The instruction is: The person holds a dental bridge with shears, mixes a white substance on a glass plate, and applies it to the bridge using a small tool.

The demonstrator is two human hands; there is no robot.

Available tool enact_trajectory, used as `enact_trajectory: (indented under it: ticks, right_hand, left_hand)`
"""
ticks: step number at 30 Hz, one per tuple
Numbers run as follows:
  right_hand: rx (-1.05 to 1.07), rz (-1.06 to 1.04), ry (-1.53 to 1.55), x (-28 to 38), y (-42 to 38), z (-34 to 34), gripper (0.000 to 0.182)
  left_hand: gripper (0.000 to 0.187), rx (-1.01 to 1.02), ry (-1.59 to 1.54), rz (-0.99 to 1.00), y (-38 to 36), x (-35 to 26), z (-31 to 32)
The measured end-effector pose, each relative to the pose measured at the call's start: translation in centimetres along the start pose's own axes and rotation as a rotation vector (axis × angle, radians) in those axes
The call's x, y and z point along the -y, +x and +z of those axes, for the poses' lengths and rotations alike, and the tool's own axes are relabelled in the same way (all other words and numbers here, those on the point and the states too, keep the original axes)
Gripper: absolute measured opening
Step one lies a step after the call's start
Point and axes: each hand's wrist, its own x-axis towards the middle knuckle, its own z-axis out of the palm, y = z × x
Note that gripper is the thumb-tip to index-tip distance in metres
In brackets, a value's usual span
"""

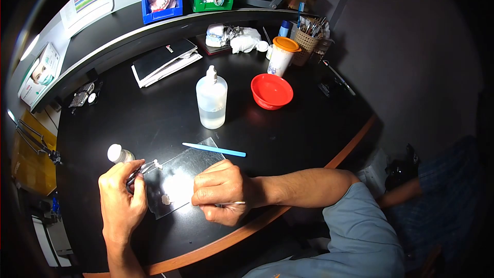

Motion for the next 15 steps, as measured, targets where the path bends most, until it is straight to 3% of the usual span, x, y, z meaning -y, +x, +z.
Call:
enact_trajectory:
  ticks: [15]
  right_hand:
    - [0.006,0.007,0.007,-0.03,-0.13,0.00,0.014]
  left_hand:
    - [0.023,0.004,-0.003,0.000,0.10,-0.20,0.01]
